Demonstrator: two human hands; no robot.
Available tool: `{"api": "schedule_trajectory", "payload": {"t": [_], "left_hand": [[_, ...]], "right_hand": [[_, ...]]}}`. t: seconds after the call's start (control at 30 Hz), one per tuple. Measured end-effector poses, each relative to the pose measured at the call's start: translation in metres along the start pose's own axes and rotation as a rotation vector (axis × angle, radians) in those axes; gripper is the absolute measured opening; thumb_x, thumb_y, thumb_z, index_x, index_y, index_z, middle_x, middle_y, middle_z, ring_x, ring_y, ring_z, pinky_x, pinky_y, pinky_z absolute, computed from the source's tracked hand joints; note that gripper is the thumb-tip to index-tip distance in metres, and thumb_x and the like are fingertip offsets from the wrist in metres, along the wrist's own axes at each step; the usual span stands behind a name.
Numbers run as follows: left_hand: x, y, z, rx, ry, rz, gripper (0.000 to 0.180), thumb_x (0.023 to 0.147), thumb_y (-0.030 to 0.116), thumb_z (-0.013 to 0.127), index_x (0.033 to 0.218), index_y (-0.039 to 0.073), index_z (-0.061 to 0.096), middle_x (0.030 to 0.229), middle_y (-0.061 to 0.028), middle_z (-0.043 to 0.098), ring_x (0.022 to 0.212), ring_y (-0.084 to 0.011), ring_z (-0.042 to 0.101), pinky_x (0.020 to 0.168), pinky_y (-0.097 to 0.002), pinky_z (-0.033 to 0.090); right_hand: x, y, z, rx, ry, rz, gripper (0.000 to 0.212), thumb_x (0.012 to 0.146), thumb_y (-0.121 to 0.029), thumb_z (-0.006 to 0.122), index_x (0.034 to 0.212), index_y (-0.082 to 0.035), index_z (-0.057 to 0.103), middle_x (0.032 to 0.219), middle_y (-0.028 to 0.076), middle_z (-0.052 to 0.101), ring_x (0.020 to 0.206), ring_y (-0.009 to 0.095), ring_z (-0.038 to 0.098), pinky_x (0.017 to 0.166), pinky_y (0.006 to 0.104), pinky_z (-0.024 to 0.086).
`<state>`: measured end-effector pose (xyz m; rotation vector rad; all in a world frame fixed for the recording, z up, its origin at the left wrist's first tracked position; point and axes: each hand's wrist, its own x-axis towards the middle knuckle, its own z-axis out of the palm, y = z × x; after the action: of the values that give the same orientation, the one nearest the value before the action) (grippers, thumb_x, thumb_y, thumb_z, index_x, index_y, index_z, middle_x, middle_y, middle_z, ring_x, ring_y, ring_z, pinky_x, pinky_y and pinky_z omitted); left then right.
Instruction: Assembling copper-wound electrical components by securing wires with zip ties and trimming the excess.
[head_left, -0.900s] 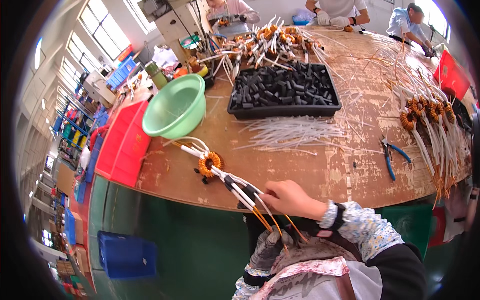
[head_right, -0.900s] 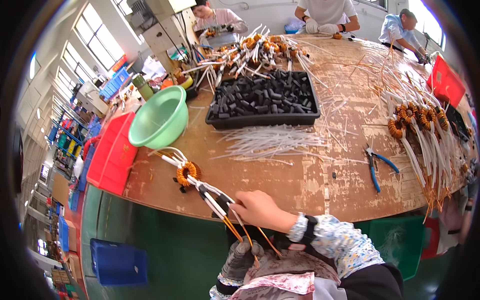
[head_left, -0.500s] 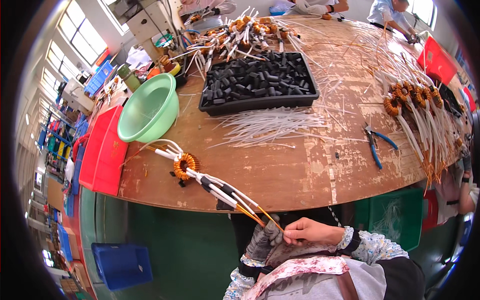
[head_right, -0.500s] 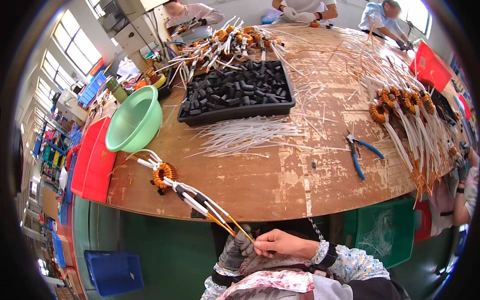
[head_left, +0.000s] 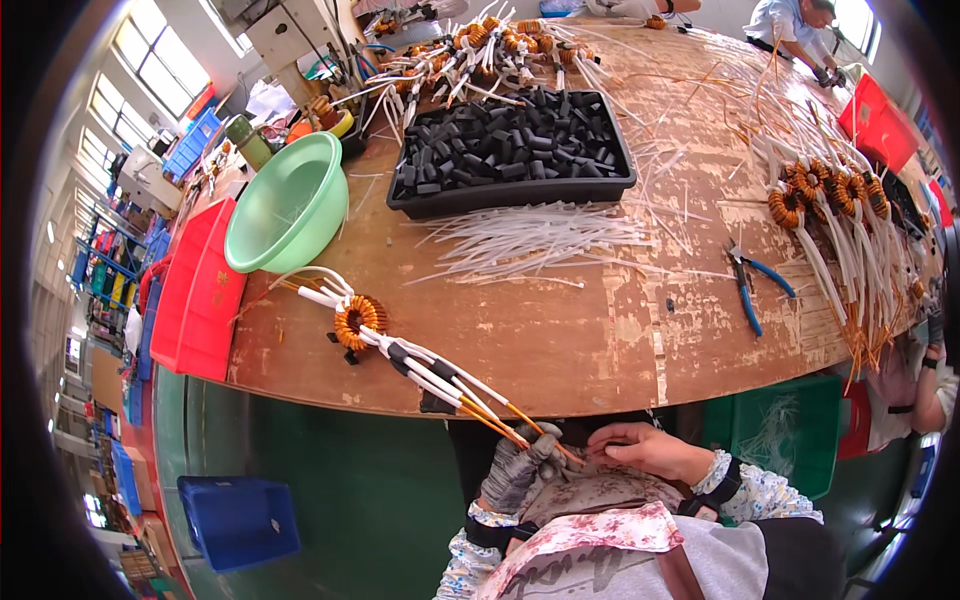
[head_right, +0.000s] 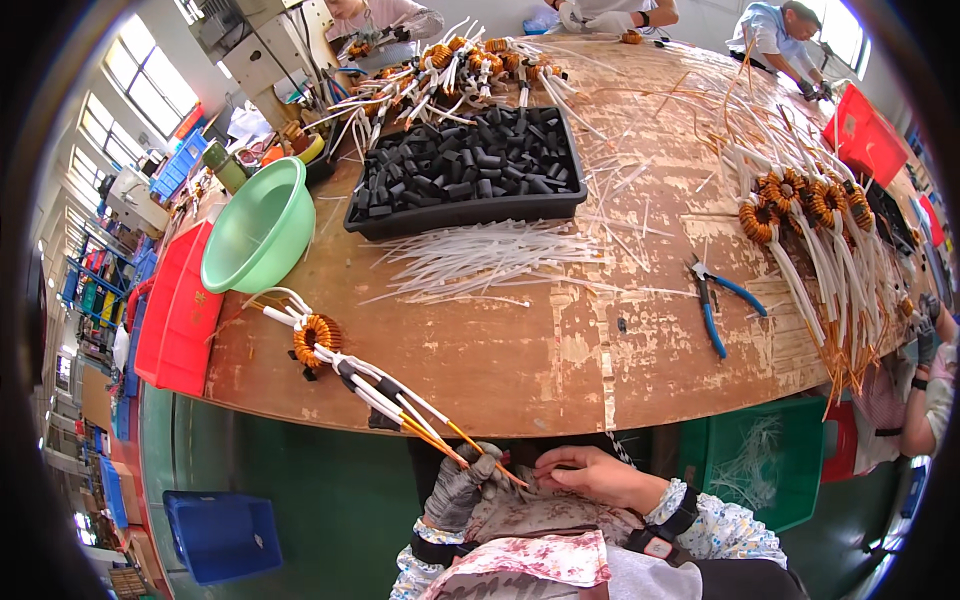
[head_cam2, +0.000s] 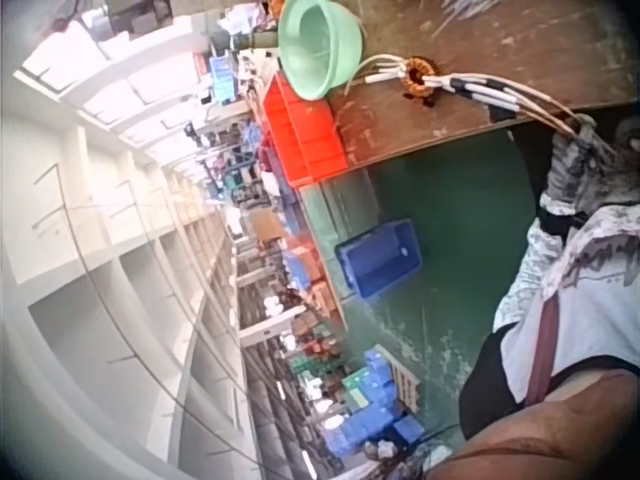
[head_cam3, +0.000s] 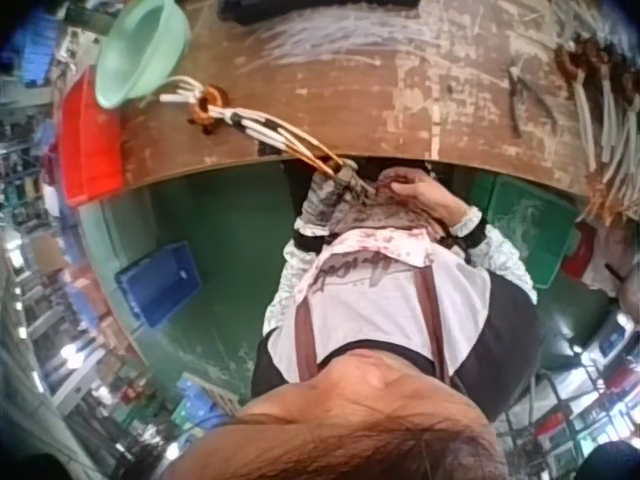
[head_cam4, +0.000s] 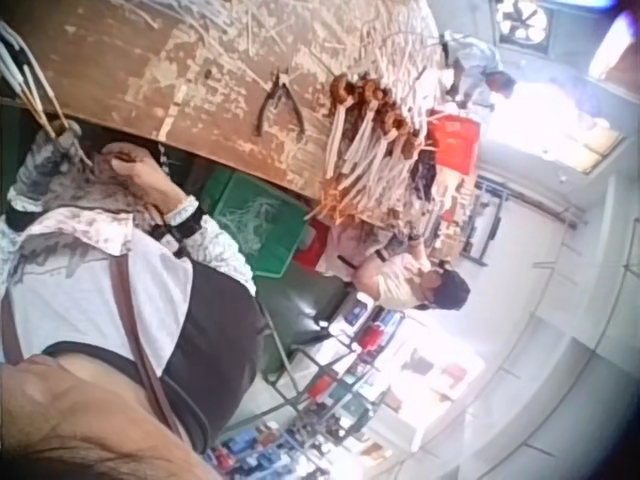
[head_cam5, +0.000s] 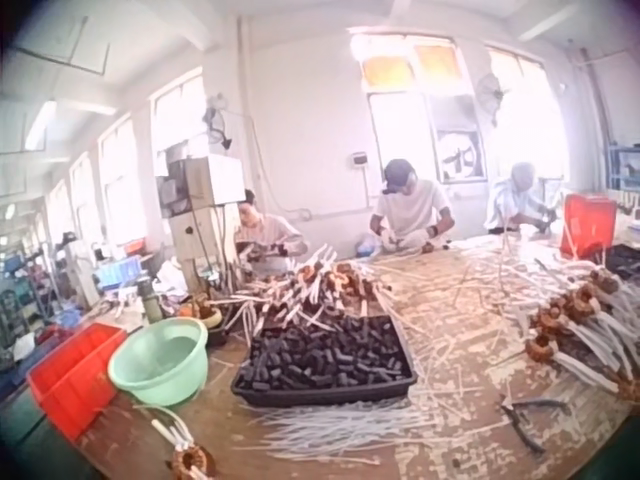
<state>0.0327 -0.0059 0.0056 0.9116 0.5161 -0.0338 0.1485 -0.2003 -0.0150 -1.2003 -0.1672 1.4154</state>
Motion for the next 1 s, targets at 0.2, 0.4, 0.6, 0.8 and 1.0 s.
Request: {"api": "schedule_trajectory", "payload": {"t": [0.2,0.4,0.6,0.8,1.0], "left_hand": [[0.0,0.001,0.002,0.064,0.042,0.012,0.023,0.082,0.017,0.064,0.1,0.005,0.06,0.07,-0.001,0.061,0.053,-0.0055,0.053,0.046,-0.0164,0.04],[0.001,0.001,0.001,0.051,0.02,0.014,0.023,0.082,0.017,0.064,0.1,0.004,0.06,0.072,-0.0022,0.062,0.052,-0.0044,0.052,0.044,-0.0152,0.039],[0.0,-0.002,-0.002,0.036,-0.006,0.033,0.024,0.082,0.017,0.064,0.101,0.003,0.059,0.072,-0.0029,0.063,0.054,-0.0049,0.053,0.046,-0.0152,0.039],[0.0,0.0,0.0,0.025,-0.015,0.018,0.025,0.081,0.019,0.065,0.1,0.003,0.059,0.072,-0.0029,0.063,0.054,-0.0053,0.054,0.046,-0.0152,0.04],[-0.001,0.001,-0.001,0.011,-0.054,0.019,0.025,0.083,0.018,0.063,0.102,0.002,0.059,0.075,-0.0028,0.063,0.061,-0.0073,0.057,0.051,-0.0169,0.044]], "right_hand": [[-0.013,-0.007,0.001,0.317,-0.28,0.185,0.039,0.096,-0.024,0.038,0.117,0.008,0.046,0.1,0.017,0.061,0.09,0.014,0.06,0.075,0.0197,0.05],[-0.012,-0.003,0.01,0.118,-0.19,0.091,0.041,0.096,-0.032,0.039,0.115,0.001,0.053,0.086,0.001,0.06,0.069,0.006,0.049,0.062,0.0164,0.04],[-0.01,-0.004,0.024,0.35,-0.203,0.103,0.036,0.093,-0.025,0.047,0.116,0.003,0.051,0.092,0.003,0.057,0.078,0.008,0.049,0.071,0.0198,0.04],[-0.009,-0.005,0.029,0.445,-0.217,0.15,0.036,0.093,-0.022,0.047,0.118,0.004,0.048,0.102,0.007,0.058,0.081,0.009,0.052,0.076,0.0212,0.044],[-0.005,-0.005,0.025,0.474,-0.315,0.147,0.028,0.094,-0.022,0.046,0.106,0.002,0.053,0.097,0.008,0.061,0.077,0.008,0.054,0.07,0.0199,0.046]]}}
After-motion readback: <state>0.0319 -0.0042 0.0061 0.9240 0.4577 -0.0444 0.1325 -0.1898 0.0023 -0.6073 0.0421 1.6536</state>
